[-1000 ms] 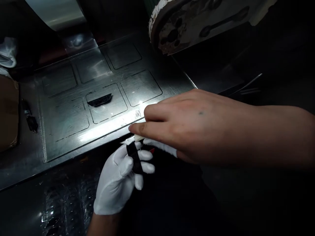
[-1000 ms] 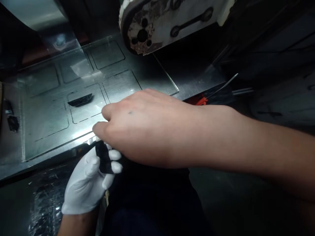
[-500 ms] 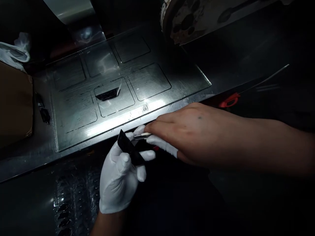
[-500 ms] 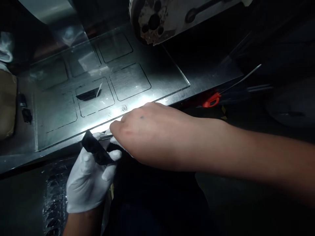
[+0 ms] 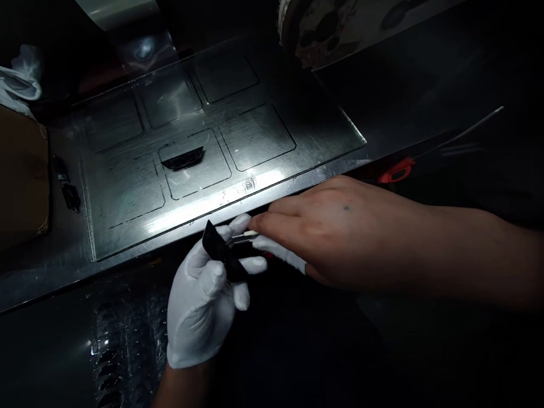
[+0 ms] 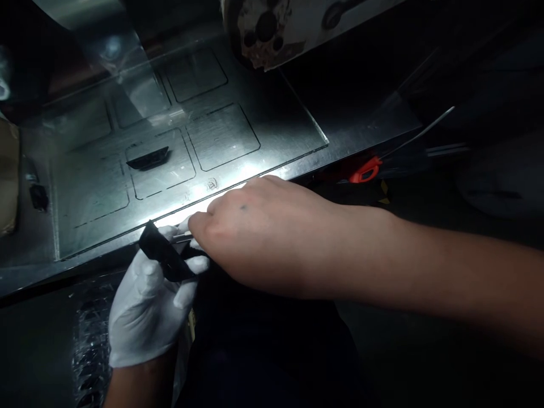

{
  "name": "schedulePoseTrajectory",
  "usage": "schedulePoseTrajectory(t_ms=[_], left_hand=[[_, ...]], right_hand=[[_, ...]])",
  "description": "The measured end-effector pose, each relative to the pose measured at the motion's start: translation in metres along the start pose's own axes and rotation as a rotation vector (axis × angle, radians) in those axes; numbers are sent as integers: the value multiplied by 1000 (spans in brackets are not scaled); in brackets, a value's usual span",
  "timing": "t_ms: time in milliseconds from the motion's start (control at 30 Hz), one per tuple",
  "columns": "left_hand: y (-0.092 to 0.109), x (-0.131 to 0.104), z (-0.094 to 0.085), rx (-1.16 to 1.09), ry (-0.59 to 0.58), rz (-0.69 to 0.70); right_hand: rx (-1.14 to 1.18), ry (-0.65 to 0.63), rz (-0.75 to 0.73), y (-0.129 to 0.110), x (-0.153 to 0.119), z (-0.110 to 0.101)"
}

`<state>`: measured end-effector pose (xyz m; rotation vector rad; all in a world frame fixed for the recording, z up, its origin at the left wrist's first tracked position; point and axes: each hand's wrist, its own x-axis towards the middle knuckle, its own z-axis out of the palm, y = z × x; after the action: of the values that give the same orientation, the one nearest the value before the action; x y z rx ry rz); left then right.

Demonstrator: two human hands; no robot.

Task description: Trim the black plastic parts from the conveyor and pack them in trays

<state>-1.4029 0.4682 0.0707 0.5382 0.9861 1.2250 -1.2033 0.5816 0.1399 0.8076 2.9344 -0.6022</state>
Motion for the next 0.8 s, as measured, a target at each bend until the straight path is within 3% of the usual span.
schedulePoseTrajectory(t_ms=[300,800], left_hand=[[3,6,-2,-4,14,-13],[7,9,-1,1,67,-74]], right_hand=[[7,40,-48,2,-1,3],[-61,-34,-31,4,0,5]])
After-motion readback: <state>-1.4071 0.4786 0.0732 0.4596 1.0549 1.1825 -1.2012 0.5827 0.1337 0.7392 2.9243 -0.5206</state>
